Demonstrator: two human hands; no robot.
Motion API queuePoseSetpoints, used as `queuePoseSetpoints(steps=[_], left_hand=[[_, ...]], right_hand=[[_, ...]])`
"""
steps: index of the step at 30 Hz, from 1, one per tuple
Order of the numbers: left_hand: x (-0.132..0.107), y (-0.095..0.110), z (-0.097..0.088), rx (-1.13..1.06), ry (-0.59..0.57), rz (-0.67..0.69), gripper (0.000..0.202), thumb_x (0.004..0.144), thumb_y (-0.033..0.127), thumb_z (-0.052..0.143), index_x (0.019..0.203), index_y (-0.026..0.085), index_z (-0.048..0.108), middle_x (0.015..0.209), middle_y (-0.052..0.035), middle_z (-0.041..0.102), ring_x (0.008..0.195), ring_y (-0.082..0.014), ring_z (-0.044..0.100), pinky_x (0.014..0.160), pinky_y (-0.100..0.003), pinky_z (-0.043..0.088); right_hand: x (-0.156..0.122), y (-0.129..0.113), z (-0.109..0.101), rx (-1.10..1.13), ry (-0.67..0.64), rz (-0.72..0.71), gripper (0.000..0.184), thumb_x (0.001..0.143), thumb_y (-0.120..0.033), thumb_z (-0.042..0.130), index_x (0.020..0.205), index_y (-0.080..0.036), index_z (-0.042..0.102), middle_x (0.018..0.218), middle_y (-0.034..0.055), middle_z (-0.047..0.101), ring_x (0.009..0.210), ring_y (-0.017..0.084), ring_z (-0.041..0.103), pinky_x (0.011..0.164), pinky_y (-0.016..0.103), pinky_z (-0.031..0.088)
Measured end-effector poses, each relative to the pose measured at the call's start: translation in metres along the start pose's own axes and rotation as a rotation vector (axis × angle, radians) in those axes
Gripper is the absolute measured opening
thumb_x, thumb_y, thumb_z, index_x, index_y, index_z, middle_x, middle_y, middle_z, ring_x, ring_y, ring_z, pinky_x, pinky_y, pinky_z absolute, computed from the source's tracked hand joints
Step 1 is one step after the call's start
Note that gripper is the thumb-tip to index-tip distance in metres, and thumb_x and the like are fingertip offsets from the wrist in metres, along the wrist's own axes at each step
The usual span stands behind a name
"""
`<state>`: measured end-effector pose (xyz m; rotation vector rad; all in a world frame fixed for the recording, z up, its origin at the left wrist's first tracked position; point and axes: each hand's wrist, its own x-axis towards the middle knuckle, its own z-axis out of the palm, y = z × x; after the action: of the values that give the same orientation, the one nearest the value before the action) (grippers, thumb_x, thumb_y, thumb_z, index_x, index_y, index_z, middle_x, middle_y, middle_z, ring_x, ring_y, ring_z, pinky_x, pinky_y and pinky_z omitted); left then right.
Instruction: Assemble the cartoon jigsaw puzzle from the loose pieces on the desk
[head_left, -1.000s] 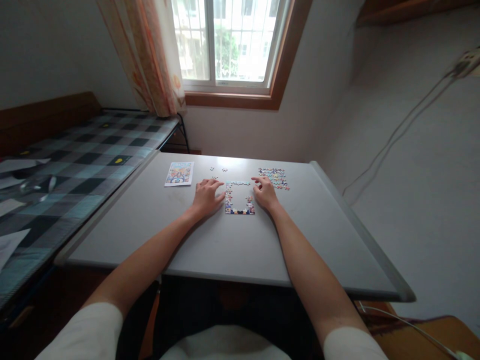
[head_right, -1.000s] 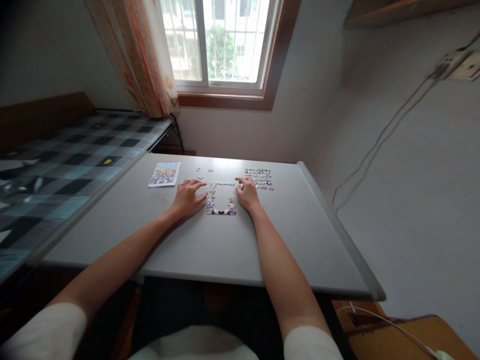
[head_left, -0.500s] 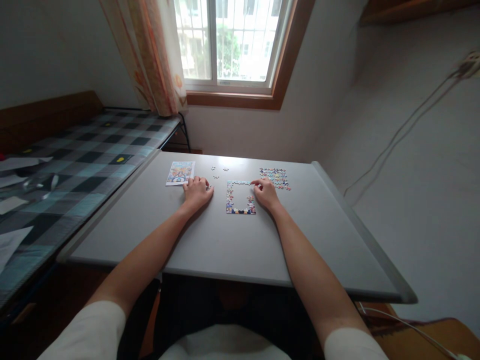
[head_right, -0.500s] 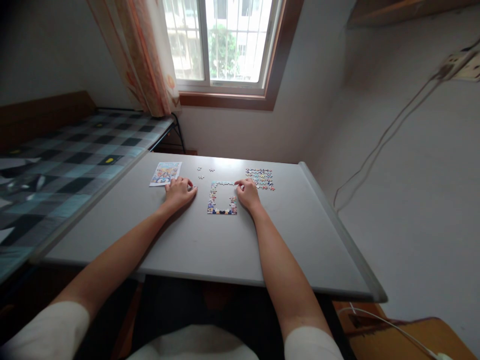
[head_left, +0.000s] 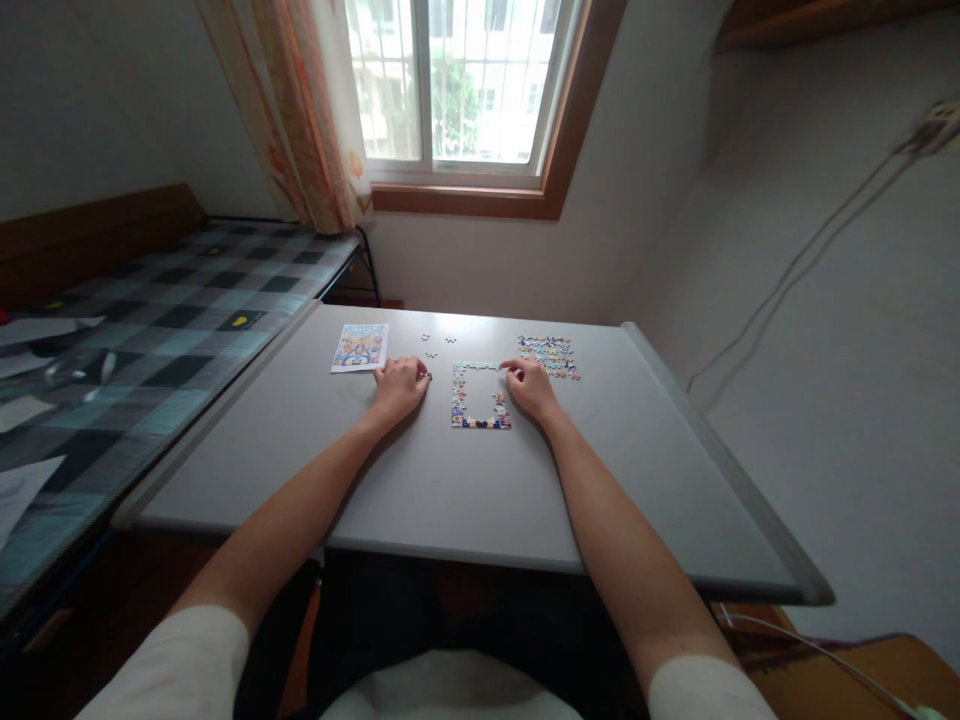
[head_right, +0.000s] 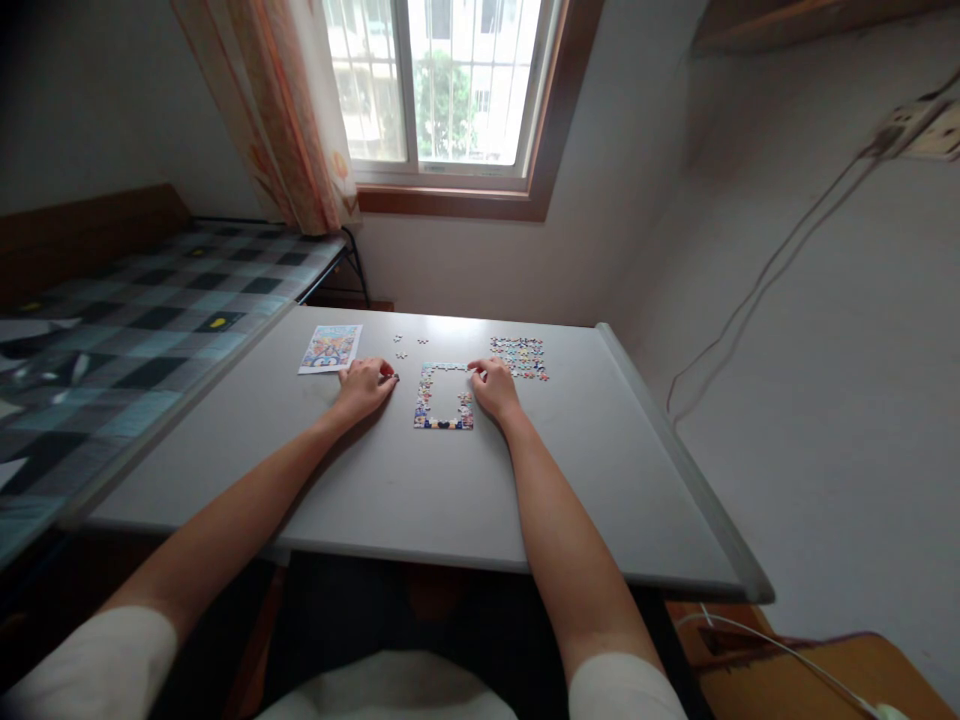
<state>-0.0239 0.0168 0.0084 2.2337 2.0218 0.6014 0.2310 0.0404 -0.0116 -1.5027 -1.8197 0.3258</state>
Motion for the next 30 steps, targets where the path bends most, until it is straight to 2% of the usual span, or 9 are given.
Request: queuePoseSetpoints(steps=[4,11,18,21,26,30], left_hand=[[-0.001,0.002,-0.001,-0.083,0.005,0.043,0.012,0.085,0.026,0.053,0.092,0.023,0.062,0.096,-0.0054,0.069,0.104,-0.0284,0.055,0.089,-0.046,0.036],[0.000,0.003,0.004,-0.282,0.047,0.143,0.023,0.082,0.020,0.055,0.103,0.023,0.063,0.090,-0.0022,0.070,0.095,-0.0217,0.061,0.089,-0.040,0.042],[0.003,0.006,0.015,-0.593,-0.007,0.276,0.017,0.079,0.023,0.060,0.094,0.019,0.068,0.082,-0.0027,0.070,0.077,-0.0152,0.064,0.075,-0.030,0.051],[0.003,0.008,0.018,-0.669,-0.020,0.268,0.015,0.078,0.027,0.062,0.088,0.018,0.069,0.081,-0.0036,0.071,0.073,-0.0150,0.064,0.071,-0.029,0.053],[0.003,0.008,0.019,-0.820,-0.032,0.200,0.019,0.075,0.032,0.066,0.083,0.016,0.070,0.081,-0.0054,0.072,0.072,-0.0157,0.066,0.071,-0.029,0.055],[0.007,0.002,0.019,-0.783,0.018,0.139,0.017,0.073,0.030,0.067,0.081,0.016,0.070,0.079,-0.0056,0.072,0.072,-0.0162,0.066,0.070,-0.029,0.054]], right_hand=[[0.000,0.000,0.000,0.015,0.005,0.001,0.028,0.077,-0.015,0.047,0.091,-0.017,0.072,0.084,0.0044,0.062,0.066,0.013,0.053,0.080,0.029,0.045],[0.000,0.001,0.001,0.064,0.006,0.002,0.028,0.079,-0.017,0.047,0.093,-0.016,0.072,0.088,0.0054,0.064,0.065,0.012,0.054,0.078,0.028,0.047],[0.001,-0.004,0.000,0.104,0.023,-0.020,0.027,0.078,-0.015,0.048,0.091,-0.017,0.072,0.088,0.0050,0.067,0.065,0.012,0.055,0.077,0.028,0.047],[0.001,-0.010,-0.001,0.145,0.012,-0.037,0.026,0.078,-0.015,0.049,0.091,-0.016,0.072,0.087,0.0056,0.068,0.065,0.013,0.056,0.074,0.028,0.048],[-0.002,-0.022,-0.002,0.234,-0.058,-0.083,0.029,0.079,-0.014,0.047,0.093,-0.016,0.072,0.079,0.0045,0.069,0.064,0.013,0.057,0.071,0.027,0.047],[-0.004,-0.027,-0.001,0.245,-0.085,-0.121,0.028,0.080,-0.015,0.047,0.094,-0.015,0.072,0.079,0.0046,0.069,0.065,0.013,0.057,0.072,0.027,0.047]])
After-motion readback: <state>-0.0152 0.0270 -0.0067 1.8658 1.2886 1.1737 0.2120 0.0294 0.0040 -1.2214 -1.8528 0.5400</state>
